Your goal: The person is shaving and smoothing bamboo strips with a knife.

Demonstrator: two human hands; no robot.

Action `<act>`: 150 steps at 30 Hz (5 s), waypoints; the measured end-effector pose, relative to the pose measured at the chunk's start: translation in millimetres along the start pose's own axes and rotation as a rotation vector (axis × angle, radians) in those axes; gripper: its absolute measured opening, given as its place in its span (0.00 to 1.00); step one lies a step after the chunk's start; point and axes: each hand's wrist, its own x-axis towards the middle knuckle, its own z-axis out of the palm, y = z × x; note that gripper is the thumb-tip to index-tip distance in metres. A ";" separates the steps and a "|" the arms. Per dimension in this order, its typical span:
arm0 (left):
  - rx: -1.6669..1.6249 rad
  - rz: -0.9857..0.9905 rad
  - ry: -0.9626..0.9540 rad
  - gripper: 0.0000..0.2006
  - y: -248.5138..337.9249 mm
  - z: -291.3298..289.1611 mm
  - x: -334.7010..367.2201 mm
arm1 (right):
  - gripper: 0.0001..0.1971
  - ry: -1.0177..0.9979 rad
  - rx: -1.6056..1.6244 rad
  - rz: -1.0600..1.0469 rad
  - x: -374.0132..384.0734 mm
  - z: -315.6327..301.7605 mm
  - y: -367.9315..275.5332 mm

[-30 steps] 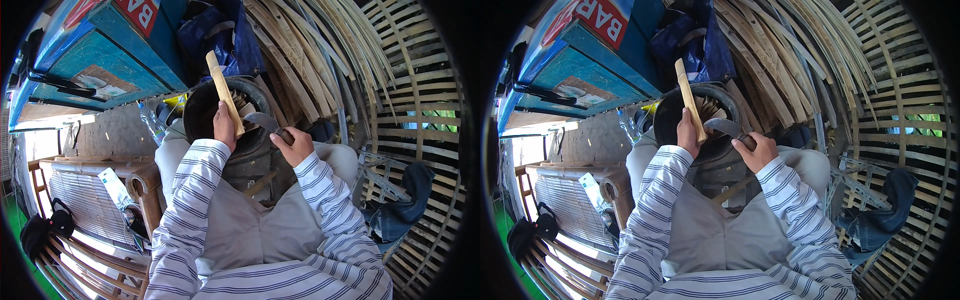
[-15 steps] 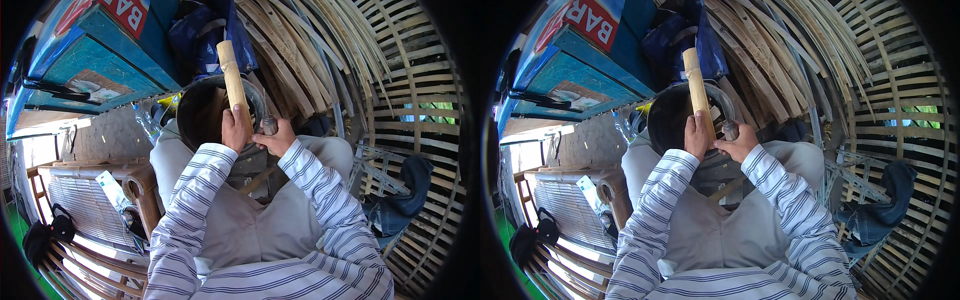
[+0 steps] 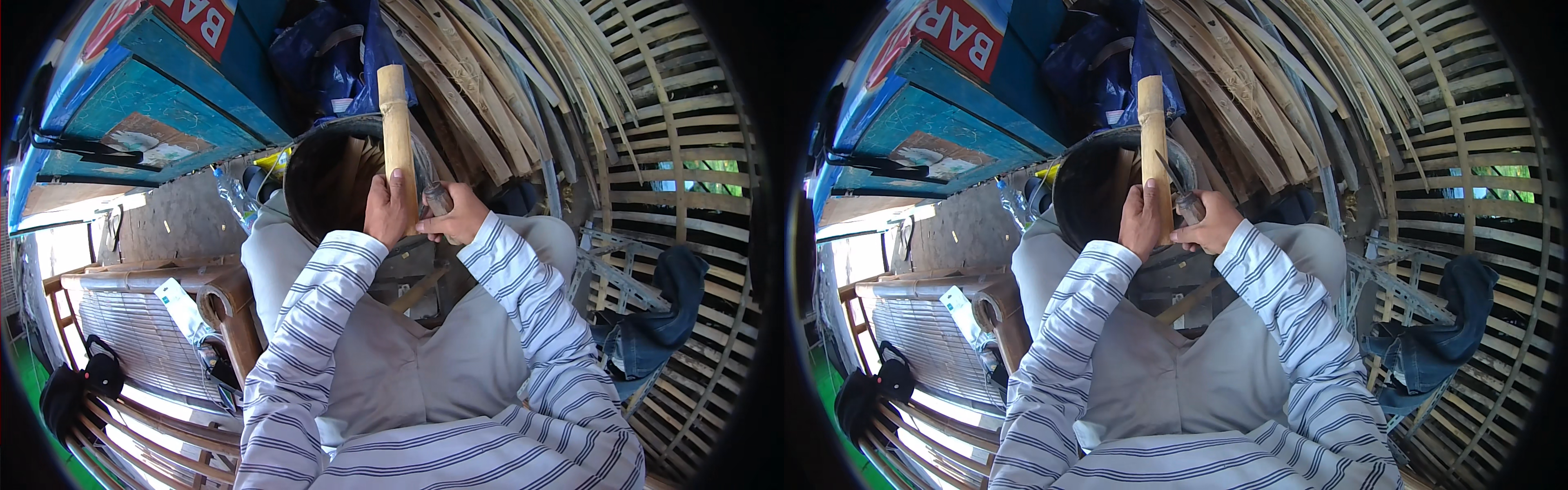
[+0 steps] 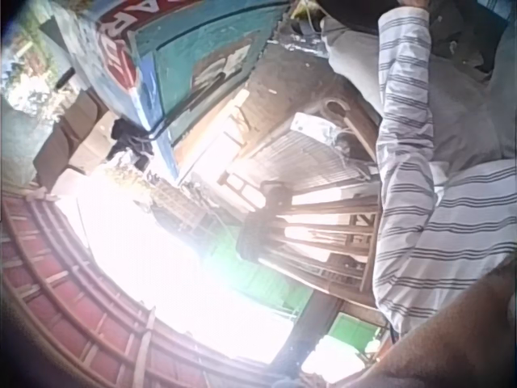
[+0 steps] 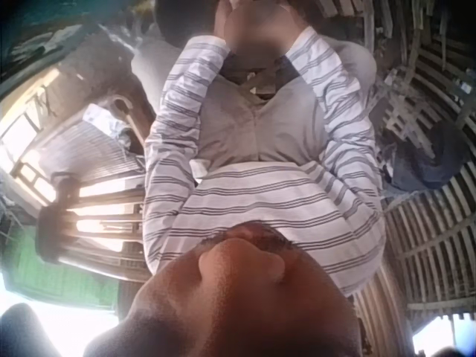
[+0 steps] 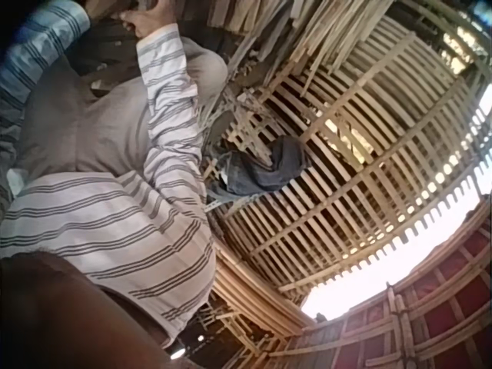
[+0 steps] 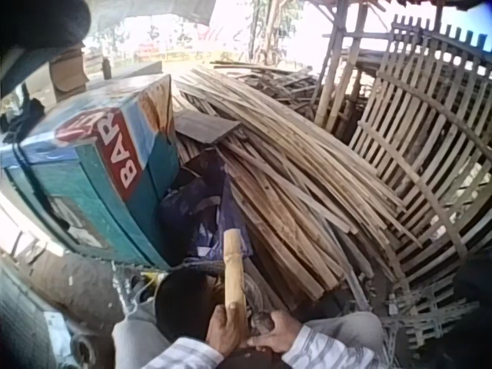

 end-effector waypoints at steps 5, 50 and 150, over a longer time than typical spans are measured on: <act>0.038 0.002 -0.011 0.24 5.6 -1.5 -1.3 | 0.18 0.002 -0.034 0.007 -1.7 -0.8 -3.5; -0.595 -0.225 0.038 0.22 26.8 -27.9 14.0 | 0.24 0.268 -0.773 -0.393 -43.3 7.5 -1.9; 0.259 -0.300 -0.236 0.09 -41.6 -17.4 9.4 | 0.30 0.362 -0.905 0.309 29.9 29.3 -15.7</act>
